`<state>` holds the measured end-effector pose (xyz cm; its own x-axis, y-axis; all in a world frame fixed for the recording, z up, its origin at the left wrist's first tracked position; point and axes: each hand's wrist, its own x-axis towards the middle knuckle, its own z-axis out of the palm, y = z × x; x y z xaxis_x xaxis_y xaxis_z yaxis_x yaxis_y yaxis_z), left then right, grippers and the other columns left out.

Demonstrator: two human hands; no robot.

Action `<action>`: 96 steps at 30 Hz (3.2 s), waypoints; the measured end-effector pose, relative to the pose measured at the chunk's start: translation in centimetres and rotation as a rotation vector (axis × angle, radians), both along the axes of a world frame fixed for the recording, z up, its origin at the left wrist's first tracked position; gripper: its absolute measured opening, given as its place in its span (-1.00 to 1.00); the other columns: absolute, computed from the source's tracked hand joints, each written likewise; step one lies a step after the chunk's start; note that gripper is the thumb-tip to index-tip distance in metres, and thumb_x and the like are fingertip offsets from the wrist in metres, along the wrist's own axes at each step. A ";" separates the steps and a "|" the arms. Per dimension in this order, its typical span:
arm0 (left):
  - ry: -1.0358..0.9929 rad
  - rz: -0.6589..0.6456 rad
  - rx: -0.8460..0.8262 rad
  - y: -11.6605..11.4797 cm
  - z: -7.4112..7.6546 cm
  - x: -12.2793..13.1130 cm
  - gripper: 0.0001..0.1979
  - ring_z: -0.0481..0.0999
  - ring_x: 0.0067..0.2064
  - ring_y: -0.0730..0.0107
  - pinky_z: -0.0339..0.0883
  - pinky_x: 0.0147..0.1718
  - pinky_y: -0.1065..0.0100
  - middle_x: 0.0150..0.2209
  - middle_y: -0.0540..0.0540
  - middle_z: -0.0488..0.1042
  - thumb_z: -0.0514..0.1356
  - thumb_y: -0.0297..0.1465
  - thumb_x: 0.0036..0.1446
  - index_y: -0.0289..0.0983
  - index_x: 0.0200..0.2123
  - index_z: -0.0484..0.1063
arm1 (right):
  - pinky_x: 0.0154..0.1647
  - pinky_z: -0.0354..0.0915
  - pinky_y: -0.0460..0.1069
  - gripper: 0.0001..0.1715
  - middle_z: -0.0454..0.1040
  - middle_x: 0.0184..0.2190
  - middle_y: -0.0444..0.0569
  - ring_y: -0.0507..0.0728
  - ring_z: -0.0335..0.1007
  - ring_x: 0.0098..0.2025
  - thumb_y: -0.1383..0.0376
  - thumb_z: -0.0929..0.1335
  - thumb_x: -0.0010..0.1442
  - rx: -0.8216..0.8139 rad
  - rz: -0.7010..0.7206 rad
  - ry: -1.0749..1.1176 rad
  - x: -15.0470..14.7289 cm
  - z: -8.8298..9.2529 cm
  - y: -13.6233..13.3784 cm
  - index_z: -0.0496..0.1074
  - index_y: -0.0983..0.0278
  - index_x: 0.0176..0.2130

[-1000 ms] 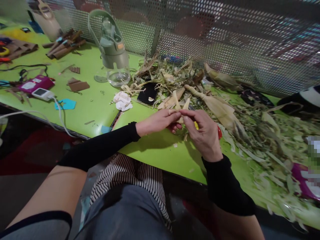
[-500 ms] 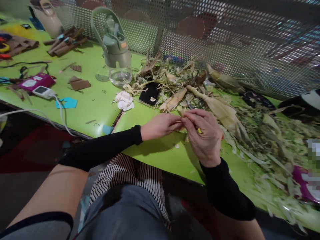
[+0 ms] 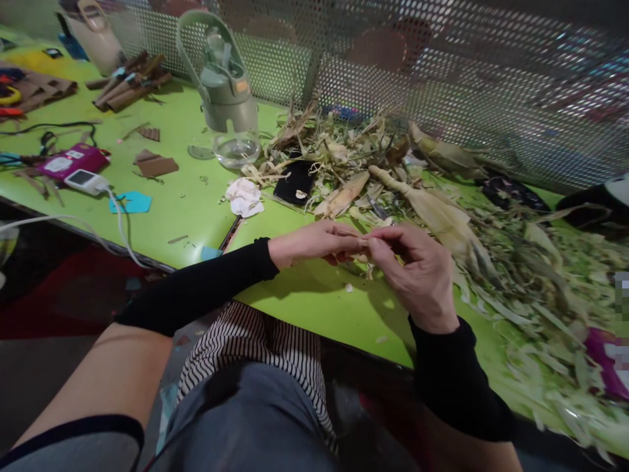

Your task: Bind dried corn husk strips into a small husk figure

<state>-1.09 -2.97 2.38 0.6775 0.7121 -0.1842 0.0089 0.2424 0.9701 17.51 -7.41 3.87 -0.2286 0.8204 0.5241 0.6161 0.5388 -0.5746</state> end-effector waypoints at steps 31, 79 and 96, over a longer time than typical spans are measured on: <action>-0.163 0.032 -0.088 0.2 -0.1 -0.3 -0.88 0.44 -0.36 0.60 0.42 -0.08 0.29 -0.37 0.06 0.50 0.27 -0.40 0.34 -0.36 -0.17 0.54 | -0.30 0.41 0.05 -0.85 0.57 -0.34 0.00 0.16 0.50 -0.29 0.33 0.36 0.42 0.106 0.175 -0.322 1.4 0.7 0.6 0.49 0.20 -0.24; -0.136 0.099 -0.119 0.0 -0.7 0.3 -0.86 0.53 -0.40 0.67 0.51 -0.16 0.40 -0.29 0.02 0.54 0.20 -0.41 0.43 -0.37 -0.04 0.46 | -0.32 0.44 0.10 -0.92 0.52 -0.14 0.08 0.22 0.49 -0.18 0.26 0.43 0.36 0.140 -0.023 -0.182 0.3 -0.7 0.4 0.44 0.17 -0.21; -0.184 0.118 -0.188 0.4 -1.1 0.3 -0.89 0.59 -0.35 0.63 0.53 -0.12 0.36 -0.14 -0.07 0.58 0.21 -0.45 0.42 -0.36 -0.06 0.50 | -0.15 0.49 0.16 -0.88 0.55 -0.22 0.03 0.24 0.51 -0.15 0.36 0.35 0.42 0.218 -0.005 -0.314 0.0 -0.8 0.3 0.43 0.13 -0.18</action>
<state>-0.84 -2.59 1.24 0.6263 0.7530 -0.2021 -0.2021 0.4072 0.8907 17.55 -7.13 3.11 -0.4021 0.6986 0.5918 0.7465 0.6244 -0.2299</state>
